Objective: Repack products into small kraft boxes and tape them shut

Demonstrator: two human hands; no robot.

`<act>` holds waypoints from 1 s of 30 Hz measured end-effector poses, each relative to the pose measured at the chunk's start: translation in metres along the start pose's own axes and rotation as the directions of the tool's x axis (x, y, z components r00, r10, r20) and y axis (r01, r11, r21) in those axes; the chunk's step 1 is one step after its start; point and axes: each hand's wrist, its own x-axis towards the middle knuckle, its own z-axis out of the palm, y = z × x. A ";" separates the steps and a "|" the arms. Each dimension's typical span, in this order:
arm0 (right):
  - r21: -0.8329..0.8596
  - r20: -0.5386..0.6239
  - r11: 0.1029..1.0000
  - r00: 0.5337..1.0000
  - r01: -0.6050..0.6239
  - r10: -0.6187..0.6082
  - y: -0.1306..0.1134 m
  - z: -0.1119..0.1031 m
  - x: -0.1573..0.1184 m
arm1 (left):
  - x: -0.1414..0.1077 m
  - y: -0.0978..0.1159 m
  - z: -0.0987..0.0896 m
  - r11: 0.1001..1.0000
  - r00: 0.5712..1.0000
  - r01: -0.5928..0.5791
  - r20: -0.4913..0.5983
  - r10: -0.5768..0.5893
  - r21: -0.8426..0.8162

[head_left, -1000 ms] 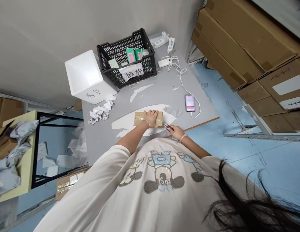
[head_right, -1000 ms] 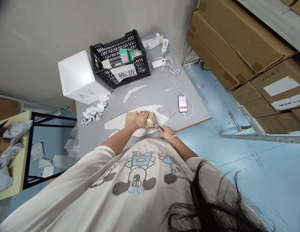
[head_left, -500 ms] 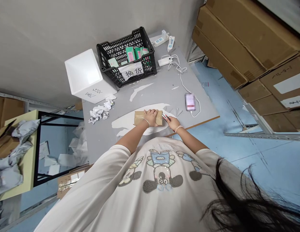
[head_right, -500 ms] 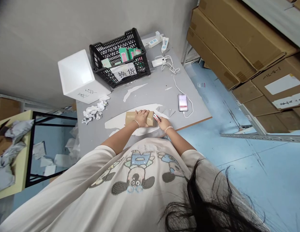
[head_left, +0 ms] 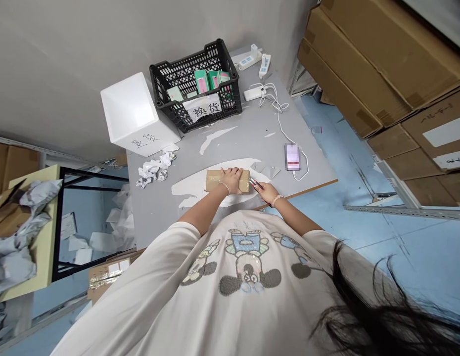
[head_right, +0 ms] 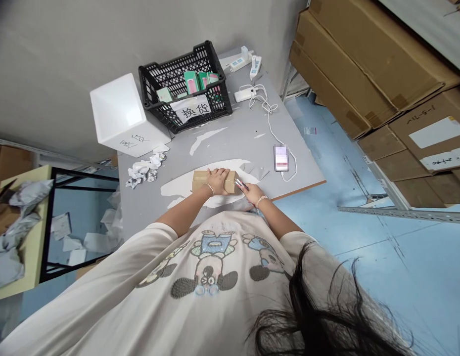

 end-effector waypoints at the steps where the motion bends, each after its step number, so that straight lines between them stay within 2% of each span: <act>1: -0.035 -0.001 0.999 1.000 0.017 -0.017 0.000 0.003 -0.003 | 0.000 0.000 0.000 1.000 1.000 -0.006 -0.003 0.006 -0.002; 5: -0.227 -0.038 0.969 0.993 0.101 -0.113 -0.002 0.013 -0.015 | 0.000 -0.002 -0.002 1.000 1.000 -0.013 0.008 0.013 -0.003; 8: -0.215 -0.103 0.976 0.993 0.035 -0.058 0.003 0.011 -0.021 | -0.001 -0.002 -0.003 1.000 0.999 -0.029 0.018 0.029 0.001; 13: -0.042 -0.267 0.996 0.962 -0.076 0.063 0.017 -0.019 -0.021 | -0.022 -0.005 0.002 0.995 0.993 -0.101 -0.056 0.101 0.016; 16: -0.078 -0.314 0.995 0.949 -0.056 0.029 0.010 -0.038 -0.016 | -0.049 -0.014 0.011 0.999 0.987 -0.043 -0.155 0.044 0.010; 19: -0.216 -0.314 0.976 0.946 0.011 -0.080 -0.018 -0.044 -0.009 | -0.077 -0.028 0.025 0.989 0.964 0.148 -0.219 -0.149 -0.022; 22: -0.366 -0.202 0.921 0.955 0.133 -0.218 -0.061 -0.032 -0.001 | -0.095 -0.042 0.040 0.939 0.914 0.330 -0.216 -0.344 -0.096; 24: -0.422 -0.085 0.876 0.952 0.232 -0.293 -0.092 -0.017 0.004 | -0.099 -0.048 0.049 0.925 0.903 0.351 -0.208 -0.376 -0.145; 26: -0.447 0.019 0.841 0.943 0.304 -0.331 -0.118 0.000 0.009 | -0.098 -0.050 0.055 0.933 0.906 0.316 -0.238 -0.351 -0.172; 30: -0.526 0.124 0.788 0.945 0.320 -0.302 -0.155 0.022 0.025 | -0.088 -0.052 0.063 0.908 0.853 0.353 -0.322 -0.412 -0.226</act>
